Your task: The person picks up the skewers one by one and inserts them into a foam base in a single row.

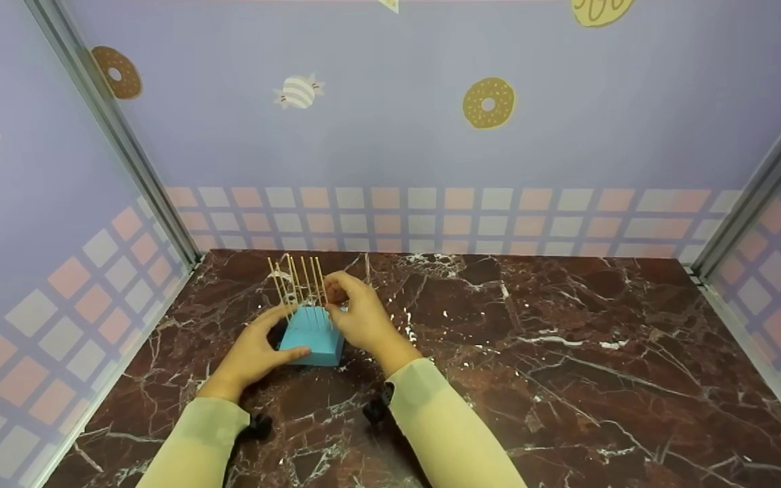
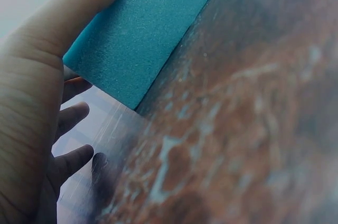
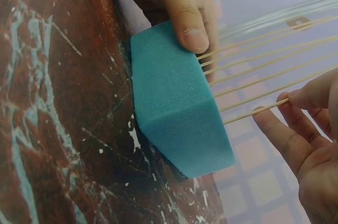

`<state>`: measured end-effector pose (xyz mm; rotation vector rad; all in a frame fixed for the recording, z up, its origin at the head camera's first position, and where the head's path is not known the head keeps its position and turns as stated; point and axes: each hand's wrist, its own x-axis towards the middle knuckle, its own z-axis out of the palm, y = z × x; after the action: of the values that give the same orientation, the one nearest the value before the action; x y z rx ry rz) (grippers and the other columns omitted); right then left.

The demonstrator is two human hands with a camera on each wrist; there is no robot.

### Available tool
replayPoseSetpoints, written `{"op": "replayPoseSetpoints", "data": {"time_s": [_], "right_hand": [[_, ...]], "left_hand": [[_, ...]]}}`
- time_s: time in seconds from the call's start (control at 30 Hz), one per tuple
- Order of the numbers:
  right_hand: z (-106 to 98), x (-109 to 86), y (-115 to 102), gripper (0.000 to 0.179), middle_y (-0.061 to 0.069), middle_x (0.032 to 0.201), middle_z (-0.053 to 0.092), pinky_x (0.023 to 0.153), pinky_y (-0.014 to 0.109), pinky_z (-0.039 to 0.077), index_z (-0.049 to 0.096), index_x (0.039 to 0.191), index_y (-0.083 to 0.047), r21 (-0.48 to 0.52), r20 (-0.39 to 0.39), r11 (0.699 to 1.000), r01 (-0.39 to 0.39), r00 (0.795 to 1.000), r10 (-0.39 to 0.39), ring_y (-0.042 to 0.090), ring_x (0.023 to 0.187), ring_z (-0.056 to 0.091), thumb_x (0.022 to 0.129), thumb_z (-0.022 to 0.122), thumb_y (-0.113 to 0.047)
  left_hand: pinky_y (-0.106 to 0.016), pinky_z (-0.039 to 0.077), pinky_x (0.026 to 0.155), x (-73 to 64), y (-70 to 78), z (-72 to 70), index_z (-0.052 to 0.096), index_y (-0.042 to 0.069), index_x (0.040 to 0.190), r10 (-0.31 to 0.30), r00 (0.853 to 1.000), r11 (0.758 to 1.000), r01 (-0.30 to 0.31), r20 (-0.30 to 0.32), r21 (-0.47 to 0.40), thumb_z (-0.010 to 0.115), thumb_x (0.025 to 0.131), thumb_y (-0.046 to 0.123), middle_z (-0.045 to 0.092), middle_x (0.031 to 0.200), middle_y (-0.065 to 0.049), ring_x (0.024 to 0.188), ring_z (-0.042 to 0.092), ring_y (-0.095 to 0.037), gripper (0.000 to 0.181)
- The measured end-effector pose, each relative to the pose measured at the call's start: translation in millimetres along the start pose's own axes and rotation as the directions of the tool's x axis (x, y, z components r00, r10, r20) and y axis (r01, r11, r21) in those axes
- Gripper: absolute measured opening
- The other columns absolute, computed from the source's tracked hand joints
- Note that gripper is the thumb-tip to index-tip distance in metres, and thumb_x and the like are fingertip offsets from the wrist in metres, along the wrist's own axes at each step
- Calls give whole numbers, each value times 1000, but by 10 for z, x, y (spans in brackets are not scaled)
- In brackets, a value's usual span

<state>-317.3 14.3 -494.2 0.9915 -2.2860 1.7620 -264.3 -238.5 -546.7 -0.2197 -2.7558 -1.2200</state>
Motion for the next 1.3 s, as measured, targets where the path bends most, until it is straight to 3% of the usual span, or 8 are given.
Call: {"op": "replayPoseSetpoints", "data": {"time_s": [0.1, 0.33, 0.57, 0.83, 1.0, 1.2, 1.3], "right_hand": [[-2, 3, 11, 32, 13, 102, 69, 88, 49, 72, 67, 123, -2, -3, 1, 1000, 9, 1000, -9, 27, 98, 74, 99, 74, 16], [2, -1, 41, 32, 31, 111, 71, 96, 52, 69, 67, 125, -1, -28, 18, 999, 21, 1000, -20, 30, 104, 74, 98, 74, 15], [-6, 5, 80, 30, 24, 107, 71, 97, 47, 69, 67, 123, -2, -18, 0, 999, 31, 1000, -31, 26, 104, 74, 98, 75, 13], [-30, -18, 131, 29, 21, 106, 74, 100, 63, 65, 68, 120, 1, -18, -9, 999, 36, 999, -36, 25, 102, 74, 95, 75, 13], [-117, -72, 168, 28, 23, 106, 75, 98, 57, 66, 69, 120, 0, -38, -12, 999, 27, 1000, -28, 27, 101, 73, 95, 75, 10], [-259, -181, 228, 33, 20, 111, 77, 92, 35, 67, 70, 130, 1, -101, 9, 995, -7, 1000, 8, 20, 100, 74, 98, 75, 5], [-384, -281, 235, 38, 23, 118, 77, 91, 36, 69, 69, 137, 1, -150, 47, 988, -34, 998, 41, 23, 105, 75, 100, 74, 3]], "left_hand": [[-69, 34, 138, 8, 1, -3, 56, 10, 167, 4, 1000, 1000, -4, 1, -1, 98, 83, 61, 49, 178, -14, 168, 42, -44, 107], [-69, 32, 139, -1, -5, -15, 56, 12, 167, -5, 1000, 1000, 5, 2, -9, 100, 82, 60, 49, 178, -16, 168, 42, -45, 107], [-69, 32, 139, 24, -12, -7, 56, 10, 167, 6, 1000, 1000, -6, 0, -9, 100, 81, 59, 50, 177, -17, 167, 42, -45, 109], [-70, 34, 138, 3, 8, 35, 56, 12, 168, -2, 1000, 1000, 2, -3, -6, 100, 82, 59, 49, 178, -15, 168, 42, -45, 107], [-72, 35, 137, 52, 23, 100, 54, 15, 170, 4, 1000, 1000, -4, 19, 1, 98, 83, 61, 48, 179, -14, 169, 40, -45, 107], [-72, 34, 137, 134, -3, 174, 54, 14, 169, 32, 999, 999, -32, 39, 13, 97, 83, 63, 47, 179, -17, 168, 41, -46, 109], [-73, 33, 137, 156, -26, 193, 53, 15, 170, 37, 998, 999, -38, 47, 23, 97, 83, 64, 46, 180, -17, 168, 40, -47, 109]]}}
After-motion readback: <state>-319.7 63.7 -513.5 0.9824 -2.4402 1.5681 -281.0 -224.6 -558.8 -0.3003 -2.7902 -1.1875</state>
